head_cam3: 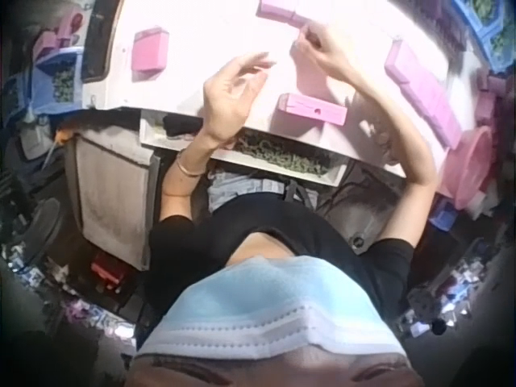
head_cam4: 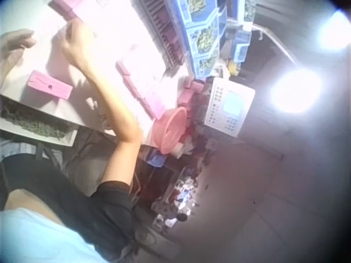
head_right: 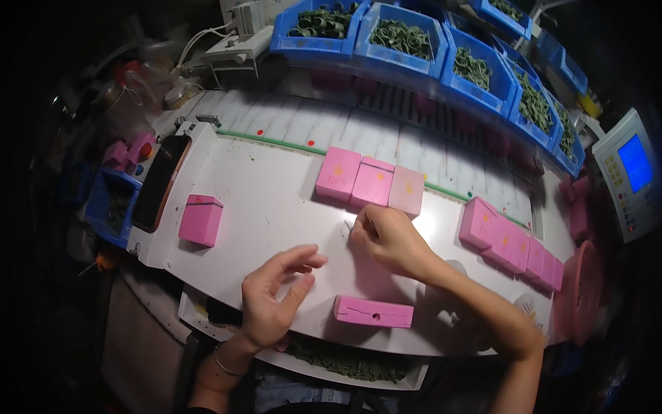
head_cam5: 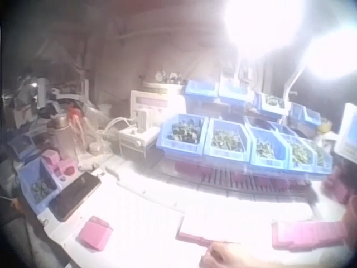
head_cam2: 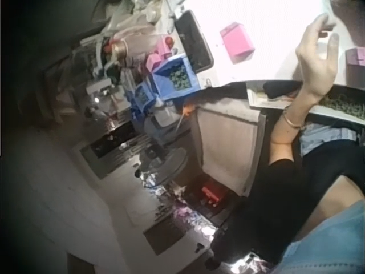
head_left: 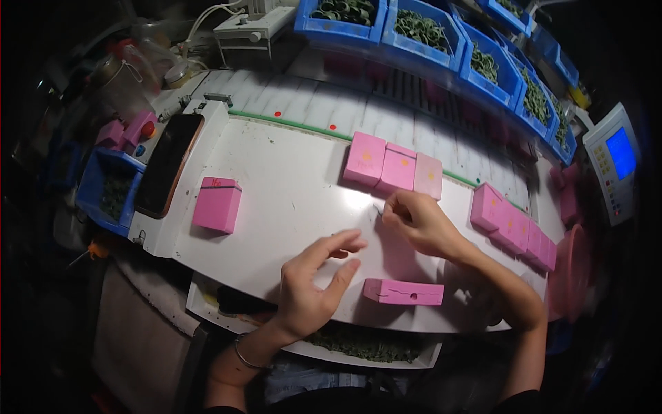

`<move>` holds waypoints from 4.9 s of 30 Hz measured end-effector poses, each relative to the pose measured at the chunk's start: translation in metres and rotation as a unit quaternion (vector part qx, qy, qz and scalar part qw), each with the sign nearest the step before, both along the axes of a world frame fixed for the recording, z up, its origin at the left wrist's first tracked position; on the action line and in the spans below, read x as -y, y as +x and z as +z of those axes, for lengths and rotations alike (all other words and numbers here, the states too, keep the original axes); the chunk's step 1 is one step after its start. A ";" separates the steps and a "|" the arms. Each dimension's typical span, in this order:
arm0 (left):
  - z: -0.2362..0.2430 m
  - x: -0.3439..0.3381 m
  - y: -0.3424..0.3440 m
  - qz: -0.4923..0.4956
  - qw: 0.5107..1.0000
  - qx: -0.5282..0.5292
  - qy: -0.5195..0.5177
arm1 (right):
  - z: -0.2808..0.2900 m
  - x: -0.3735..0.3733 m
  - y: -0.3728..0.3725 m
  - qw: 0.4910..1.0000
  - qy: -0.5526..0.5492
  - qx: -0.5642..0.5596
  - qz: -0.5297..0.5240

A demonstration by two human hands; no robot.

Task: The person cleans small green wax plant models by hand, places a wax model inside a pink rubber mold, and applies pressure using a circular tool.

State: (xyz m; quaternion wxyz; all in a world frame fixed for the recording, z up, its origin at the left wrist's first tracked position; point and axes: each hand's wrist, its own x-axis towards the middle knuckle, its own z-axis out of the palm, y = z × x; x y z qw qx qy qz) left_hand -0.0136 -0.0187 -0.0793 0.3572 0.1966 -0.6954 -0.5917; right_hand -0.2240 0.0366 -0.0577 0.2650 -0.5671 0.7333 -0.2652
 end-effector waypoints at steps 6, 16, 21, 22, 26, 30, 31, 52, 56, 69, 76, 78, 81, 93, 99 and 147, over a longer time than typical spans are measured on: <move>0.031 0.013 -0.014 -0.092 0.995 0.034 -0.005 | 0.057 -0.031 0.026 0.879 0.068 0.470 0.040; 0.036 -0.008 -0.033 -0.013 0.994 0.067 -0.080 | 0.063 -0.075 0.055 0.862 -0.151 0.479 0.067; 0.059 -0.027 -0.029 -0.113 0.985 0.031 -0.124 | 0.077 -0.078 0.061 0.919 -0.387 -0.049 0.058; 0.057 -0.028 -0.028 -0.126 0.981 0.009 -0.145 | 0.065 -0.080 0.059 0.912 -0.407 -0.011 0.055; 0.037 -0.030 -0.027 -0.030 0.983 0.038 -0.176 | 0.052 -0.097 0.056 0.912 -0.330 0.243 -0.021; -0.013 -0.027 -0.004 -0.138 0.978 0.129 -0.085 | 0.043 -0.121 0.037 0.914 -0.217 0.326 -0.103; -0.016 -0.030 -0.002 -0.139 0.979 0.127 -0.082 | 0.040 -0.126 0.036 0.914 -0.183 0.338 -0.131; 0.033 -0.036 0.002 -0.215 0.975 0.059 -0.022 | 0.048 -0.113 0.044 0.966 -0.102 0.238 -0.009; 0.029 -0.035 -0.003 -0.203 0.975 0.046 -0.073 | 0.057 -0.109 0.039 0.982 -0.064 0.173 0.028; 0.021 -0.041 -0.001 -0.155 0.979 0.035 -0.128 | 0.056 -0.112 0.045 0.992 -0.080 0.076 0.058; 0.026 -0.055 -0.002 -0.116 0.988 0.038 -0.094 | 0.064 -0.107 0.053 0.978 -0.180 -0.073 0.068; 0.028 -0.053 -0.007 -0.113 0.975 0.021 -0.188 | 0.059 -0.106 0.055 0.970 -0.158 -0.165 0.086; 0.027 -0.049 -0.005 -0.116 0.972 0.037 -0.201 | 0.057 -0.103 0.055 0.974 -0.152 -0.159 0.060; 0.025 -0.047 -0.005 0.015 0.932 0.118 -0.342 | 0.039 -0.089 0.047 0.991 -0.132 -0.034 -0.012; 0.013 -0.028 -0.002 -0.031 0.911 0.187 -0.366 | 0.037 -0.071 0.038 0.983 -0.080 0.161 -0.045; 0.017 0.033 0.030 0.110 0.909 0.330 -0.231 | 0.012 -0.067 0.086 0.965 -0.260 0.032 0.001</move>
